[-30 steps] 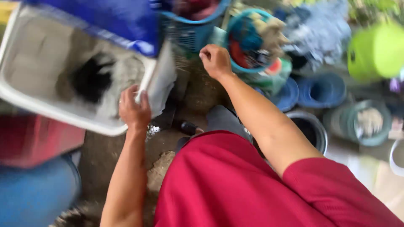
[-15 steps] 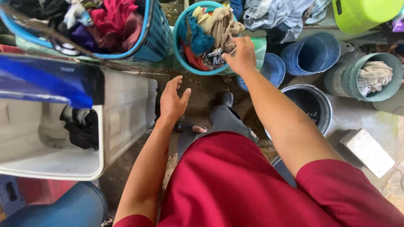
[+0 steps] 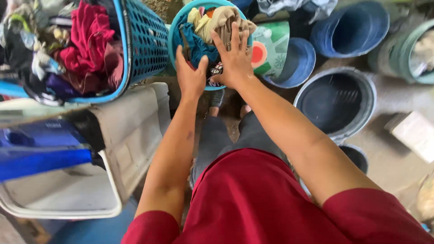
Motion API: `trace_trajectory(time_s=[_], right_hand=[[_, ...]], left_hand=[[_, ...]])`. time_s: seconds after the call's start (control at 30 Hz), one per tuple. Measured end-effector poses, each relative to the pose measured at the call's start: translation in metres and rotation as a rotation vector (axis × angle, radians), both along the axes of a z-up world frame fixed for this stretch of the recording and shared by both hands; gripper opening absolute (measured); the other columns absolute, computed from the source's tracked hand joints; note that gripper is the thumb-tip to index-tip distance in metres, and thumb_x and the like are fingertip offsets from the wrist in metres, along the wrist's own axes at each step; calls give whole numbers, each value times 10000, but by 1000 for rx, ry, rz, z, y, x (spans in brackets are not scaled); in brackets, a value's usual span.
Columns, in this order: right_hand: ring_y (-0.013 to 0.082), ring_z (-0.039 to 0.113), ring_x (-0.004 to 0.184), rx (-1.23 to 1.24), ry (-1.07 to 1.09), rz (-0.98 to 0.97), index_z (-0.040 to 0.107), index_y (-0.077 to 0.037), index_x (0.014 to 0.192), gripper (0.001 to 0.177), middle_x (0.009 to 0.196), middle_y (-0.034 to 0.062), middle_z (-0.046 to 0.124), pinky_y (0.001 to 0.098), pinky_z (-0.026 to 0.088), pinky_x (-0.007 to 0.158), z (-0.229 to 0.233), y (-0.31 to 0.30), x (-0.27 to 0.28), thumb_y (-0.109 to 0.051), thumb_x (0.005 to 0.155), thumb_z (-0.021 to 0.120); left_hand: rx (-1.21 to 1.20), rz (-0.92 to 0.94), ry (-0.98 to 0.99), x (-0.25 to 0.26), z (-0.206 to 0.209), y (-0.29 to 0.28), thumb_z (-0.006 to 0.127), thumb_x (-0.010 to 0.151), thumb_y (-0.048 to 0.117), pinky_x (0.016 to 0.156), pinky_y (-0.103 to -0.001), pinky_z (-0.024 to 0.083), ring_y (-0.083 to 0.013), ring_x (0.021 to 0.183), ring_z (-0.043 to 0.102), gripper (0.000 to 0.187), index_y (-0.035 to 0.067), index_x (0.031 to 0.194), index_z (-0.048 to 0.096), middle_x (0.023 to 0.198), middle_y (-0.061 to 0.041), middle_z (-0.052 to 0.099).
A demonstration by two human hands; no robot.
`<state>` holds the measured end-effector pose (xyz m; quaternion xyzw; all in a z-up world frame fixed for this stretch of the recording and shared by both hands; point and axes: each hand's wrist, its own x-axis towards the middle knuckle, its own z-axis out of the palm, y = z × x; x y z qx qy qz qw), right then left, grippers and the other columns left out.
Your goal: The recorder is washing laundry using a small washing machine and hand-washing clothes in basins.
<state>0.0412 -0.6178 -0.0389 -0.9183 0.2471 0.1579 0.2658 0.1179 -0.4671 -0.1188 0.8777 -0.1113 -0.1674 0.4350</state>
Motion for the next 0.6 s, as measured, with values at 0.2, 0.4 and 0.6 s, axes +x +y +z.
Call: trace_trajectory(time_s=[0.2, 0.4, 0.6], right_hand=[[464, 492, 1207, -35, -150, -53, 497, -96, 1344, 968, 1274, 210, 492, 618, 449, 906, -34, 44, -38, -447, 566, 953], [380, 658, 1031, 114, -353, -290, 646, -135, 1171, 452, 1104, 132, 653, 463, 532, 841, -106, 36, -64, -138, 738, 775], [209, 664, 752, 463, -634, -746, 691, -55, 1013, 335, 835, 94, 696, 356, 535, 717, -33, 5, -138, -175, 709, 768]], left_hand=[[266, -77, 129, 26, 19, -27, 858, 781, 408, 1057, -490, 420, -440, 1328, 468, 1026, 114, 1564, 264, 1465, -250, 442], [281, -151, 21, 42, -25, -22, 805, 765, 237, 1074, -480, 447, -447, 1232, 565, 882, 53, 1502, 356, 1325, -270, 554], [-60, -187, -83, 54, -51, 3, 643, 812, 47, 1115, -379, 473, -308, 1192, 640, 608, 0, 1403, 508, 1305, -192, 648]])
